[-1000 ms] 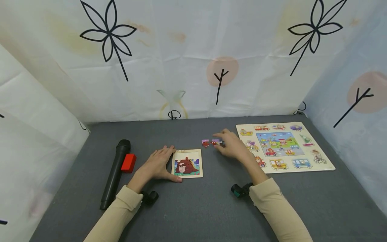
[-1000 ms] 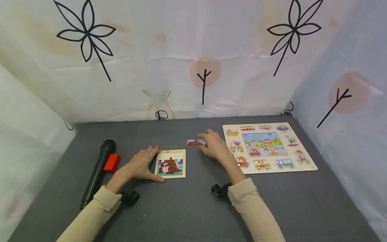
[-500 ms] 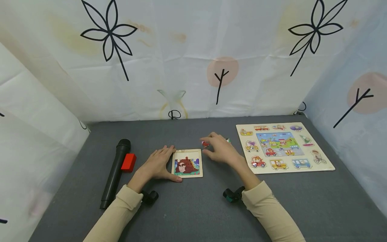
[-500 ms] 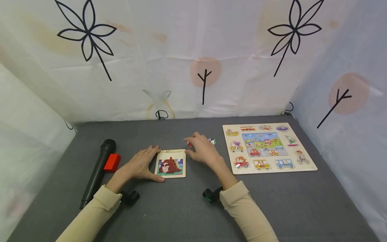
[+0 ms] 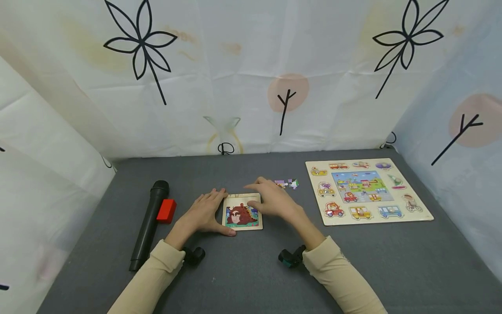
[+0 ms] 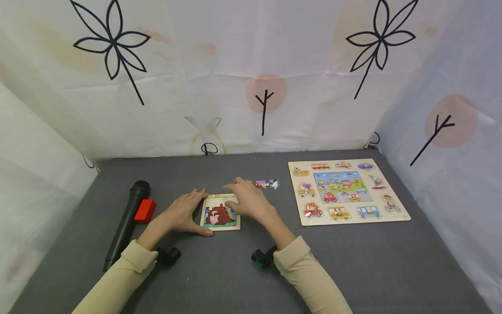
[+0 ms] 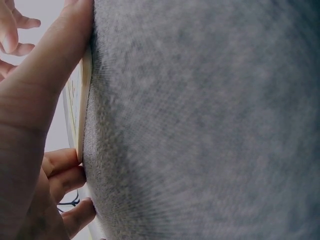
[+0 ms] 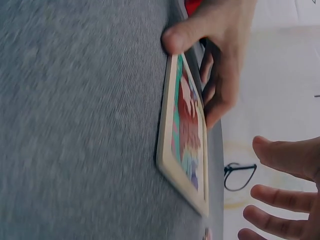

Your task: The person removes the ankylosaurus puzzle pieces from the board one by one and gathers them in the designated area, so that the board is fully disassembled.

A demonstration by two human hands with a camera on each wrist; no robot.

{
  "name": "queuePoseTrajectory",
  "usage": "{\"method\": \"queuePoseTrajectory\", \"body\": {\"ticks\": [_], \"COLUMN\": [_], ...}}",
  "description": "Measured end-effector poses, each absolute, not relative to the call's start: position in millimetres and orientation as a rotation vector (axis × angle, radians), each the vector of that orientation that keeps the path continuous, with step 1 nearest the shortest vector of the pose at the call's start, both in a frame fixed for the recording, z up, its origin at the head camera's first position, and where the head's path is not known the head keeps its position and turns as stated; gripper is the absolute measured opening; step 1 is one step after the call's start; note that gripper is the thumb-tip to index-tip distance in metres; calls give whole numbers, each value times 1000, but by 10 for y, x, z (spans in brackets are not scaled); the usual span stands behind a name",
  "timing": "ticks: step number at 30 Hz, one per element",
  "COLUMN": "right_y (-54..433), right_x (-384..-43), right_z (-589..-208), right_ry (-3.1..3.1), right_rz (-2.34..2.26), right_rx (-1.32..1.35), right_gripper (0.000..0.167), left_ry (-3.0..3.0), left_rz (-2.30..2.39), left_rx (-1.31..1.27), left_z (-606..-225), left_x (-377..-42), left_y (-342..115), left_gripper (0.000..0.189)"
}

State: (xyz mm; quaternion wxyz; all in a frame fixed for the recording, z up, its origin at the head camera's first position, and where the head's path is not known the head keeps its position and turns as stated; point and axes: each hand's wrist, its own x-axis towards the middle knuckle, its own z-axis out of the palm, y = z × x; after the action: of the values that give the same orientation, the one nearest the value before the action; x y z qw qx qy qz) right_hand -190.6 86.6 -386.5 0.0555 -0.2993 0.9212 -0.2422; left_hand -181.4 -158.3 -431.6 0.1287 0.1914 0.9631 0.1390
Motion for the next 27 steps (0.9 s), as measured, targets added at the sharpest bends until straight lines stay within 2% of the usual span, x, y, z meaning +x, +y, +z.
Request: {"method": "queuePoseTrajectory", "body": {"ticks": [14,27], "right_y": [528,338], "right_x": [-1833,-1849], "right_z": [-3900,-4094], "right_ry": [2677,2685], "right_rz": [-700,-564], "right_rx": [-955,-996], "right_gripper": [42,40], "left_ry": [2795,2792], "left_rz": [417,419], "left_rx": [561,574], "left_z": [-4304,-4314], "left_x": [-1814,-1812], "left_y": [-1587,-1596], "left_gripper": [120,121]}}
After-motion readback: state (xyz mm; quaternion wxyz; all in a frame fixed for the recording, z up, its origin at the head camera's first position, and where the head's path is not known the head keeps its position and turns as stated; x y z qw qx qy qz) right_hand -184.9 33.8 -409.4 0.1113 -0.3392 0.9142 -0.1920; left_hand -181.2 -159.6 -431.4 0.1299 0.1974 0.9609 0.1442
